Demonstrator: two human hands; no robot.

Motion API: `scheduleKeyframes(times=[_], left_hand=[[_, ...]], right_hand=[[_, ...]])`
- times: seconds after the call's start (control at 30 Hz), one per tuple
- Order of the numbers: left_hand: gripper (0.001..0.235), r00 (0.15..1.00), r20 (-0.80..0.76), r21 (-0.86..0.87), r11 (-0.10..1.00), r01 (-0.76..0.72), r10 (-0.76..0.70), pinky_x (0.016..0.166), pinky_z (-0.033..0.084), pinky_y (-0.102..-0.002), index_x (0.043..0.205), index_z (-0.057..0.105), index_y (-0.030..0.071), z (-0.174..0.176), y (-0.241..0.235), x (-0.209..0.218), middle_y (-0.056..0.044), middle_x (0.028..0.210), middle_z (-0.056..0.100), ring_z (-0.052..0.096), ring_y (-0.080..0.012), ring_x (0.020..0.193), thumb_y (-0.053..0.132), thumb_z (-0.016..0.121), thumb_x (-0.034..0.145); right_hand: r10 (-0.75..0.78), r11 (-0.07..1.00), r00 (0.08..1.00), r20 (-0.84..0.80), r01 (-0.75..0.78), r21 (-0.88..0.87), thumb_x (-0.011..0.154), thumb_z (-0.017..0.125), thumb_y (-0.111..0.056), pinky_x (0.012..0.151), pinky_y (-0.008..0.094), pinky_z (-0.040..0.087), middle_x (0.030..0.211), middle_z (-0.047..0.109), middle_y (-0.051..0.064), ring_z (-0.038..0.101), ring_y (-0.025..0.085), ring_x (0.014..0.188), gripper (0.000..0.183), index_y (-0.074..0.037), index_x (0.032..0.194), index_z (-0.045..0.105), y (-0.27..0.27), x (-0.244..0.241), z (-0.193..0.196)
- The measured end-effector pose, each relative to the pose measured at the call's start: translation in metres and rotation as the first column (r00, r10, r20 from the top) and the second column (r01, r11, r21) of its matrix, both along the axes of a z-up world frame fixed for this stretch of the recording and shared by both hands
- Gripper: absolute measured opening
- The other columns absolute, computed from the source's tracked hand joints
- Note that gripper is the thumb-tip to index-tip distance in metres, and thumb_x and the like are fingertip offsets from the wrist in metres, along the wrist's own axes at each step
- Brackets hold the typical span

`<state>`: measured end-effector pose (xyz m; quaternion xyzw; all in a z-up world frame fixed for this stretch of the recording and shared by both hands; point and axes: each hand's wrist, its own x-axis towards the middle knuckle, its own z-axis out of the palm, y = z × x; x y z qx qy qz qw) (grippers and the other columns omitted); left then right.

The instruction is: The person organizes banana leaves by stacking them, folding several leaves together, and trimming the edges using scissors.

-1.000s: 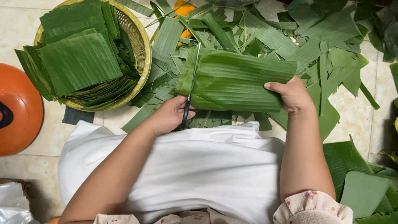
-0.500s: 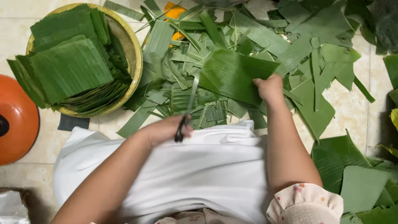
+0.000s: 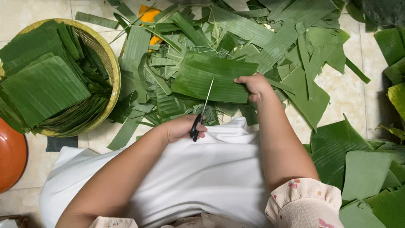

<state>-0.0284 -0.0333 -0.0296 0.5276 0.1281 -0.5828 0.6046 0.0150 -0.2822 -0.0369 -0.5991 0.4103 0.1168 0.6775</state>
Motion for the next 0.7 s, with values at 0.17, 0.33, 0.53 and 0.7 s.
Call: scheduleKeyframes(times=[0.17,0.33,0.53,0.7], left_hand=[[0.062,1.000,0.027,-0.047,0.999,0.002,-0.001,0.059,0.056,-0.026,0.126,0.036,-0.002,-0.001,0.003,-0.002,-0.016,0.083,0.059,0.065,-0.0204,0.066,0.006,0.064,0.071],[0.058,0.998,0.064,-0.116,0.993,-0.016,0.024,0.058,0.057,-0.028,0.123,0.037,-0.006,-0.015,0.006,-0.011,-0.019,0.082,0.060,0.066,-0.0233,0.065,0.004,0.065,0.073],[0.054,0.994,0.039,-0.136,0.986,-0.097,0.103,0.054,0.058,-0.029,0.121,0.039,-0.006,-0.011,0.004,-0.017,-0.020,0.081,0.062,0.066,-0.0247,0.063,0.001,0.065,0.074],[0.056,0.993,0.074,-0.100,0.991,-0.088,0.096,0.059,0.057,-0.027,0.122,0.039,-0.004,-0.009,-0.003,-0.006,-0.017,0.086,0.063,0.066,-0.0217,0.072,0.009,0.065,0.074]], right_hand=[[-0.001,1.000,1.000,0.013,0.001,0.025,0.056,0.072,0.000,0.057,0.045,0.052,0.088,0.060,0.016,0.062,0.030,0.075,0.052,0.001,0.105,0.054,-0.003,-0.001,-0.016],[0.038,0.999,0.999,0.003,-0.038,-0.009,0.058,0.073,-0.001,0.060,0.048,0.051,0.096,0.060,0.017,0.061,0.030,0.082,0.055,0.000,0.109,0.053,-0.003,-0.003,-0.014],[0.051,0.999,0.999,0.010,-0.052,0.014,0.058,0.074,-0.002,0.055,0.049,0.050,0.088,0.060,0.018,0.062,0.030,0.077,0.052,0.001,0.106,0.053,-0.013,-0.004,-0.028],[0.120,0.993,0.993,0.005,-0.120,-0.001,0.056,0.070,0.001,0.057,0.050,0.051,0.088,0.062,0.018,0.063,0.032,0.075,0.050,0.001,0.104,0.056,-0.012,-0.012,-0.039]])
